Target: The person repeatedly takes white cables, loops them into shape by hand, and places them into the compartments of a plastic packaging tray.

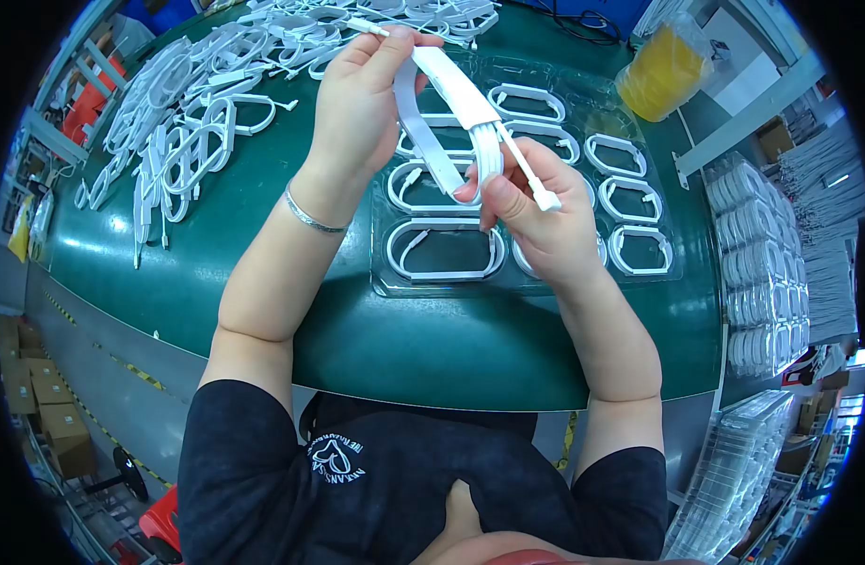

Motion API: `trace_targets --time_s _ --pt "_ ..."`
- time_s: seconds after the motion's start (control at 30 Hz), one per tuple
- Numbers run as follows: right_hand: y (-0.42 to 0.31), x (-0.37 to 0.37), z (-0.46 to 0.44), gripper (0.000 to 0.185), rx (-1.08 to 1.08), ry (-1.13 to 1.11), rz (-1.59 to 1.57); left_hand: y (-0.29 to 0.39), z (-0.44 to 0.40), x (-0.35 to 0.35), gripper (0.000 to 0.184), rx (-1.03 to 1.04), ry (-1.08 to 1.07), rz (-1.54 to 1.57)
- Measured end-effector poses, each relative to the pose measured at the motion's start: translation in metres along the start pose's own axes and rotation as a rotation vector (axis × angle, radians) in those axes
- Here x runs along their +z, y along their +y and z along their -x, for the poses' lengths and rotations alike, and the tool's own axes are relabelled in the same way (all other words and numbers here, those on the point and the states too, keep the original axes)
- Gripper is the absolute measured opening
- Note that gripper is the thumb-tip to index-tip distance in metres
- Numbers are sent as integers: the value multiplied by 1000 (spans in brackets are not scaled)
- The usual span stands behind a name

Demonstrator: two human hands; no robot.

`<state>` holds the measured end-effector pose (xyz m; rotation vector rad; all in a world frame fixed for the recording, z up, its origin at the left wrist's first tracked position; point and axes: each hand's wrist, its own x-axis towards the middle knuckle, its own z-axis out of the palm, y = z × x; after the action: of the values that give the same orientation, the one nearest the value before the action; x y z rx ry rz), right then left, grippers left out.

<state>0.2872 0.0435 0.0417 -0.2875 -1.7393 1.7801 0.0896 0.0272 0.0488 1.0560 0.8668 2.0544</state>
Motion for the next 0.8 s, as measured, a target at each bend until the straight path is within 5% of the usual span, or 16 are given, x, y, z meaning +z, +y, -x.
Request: trace_targets --time_s 0.2,0.33,0.5,0.63,0.7,0.8 --pt "-16 -36 -10 82 -318 57 690 3 -8 -9 20 180 -11 -173" --pt "-23 -31 -8 80 -299 138 791 5 7 4 18 276 -95 -440" --pt "-13 -18 -7 37 -220 206 711 3 22 22 15 302 -230 -473" --pt "0 -22 -12 27 -295 282 772 -3 22 25 14 363 -70 -417" --pt "6 -25 -17 23 -411 343 812 -3 24 22 17 168 -17 -377" --pt "11 -26 -19 24 -630 457 1070 -17 24 19 17 -263 94 155"
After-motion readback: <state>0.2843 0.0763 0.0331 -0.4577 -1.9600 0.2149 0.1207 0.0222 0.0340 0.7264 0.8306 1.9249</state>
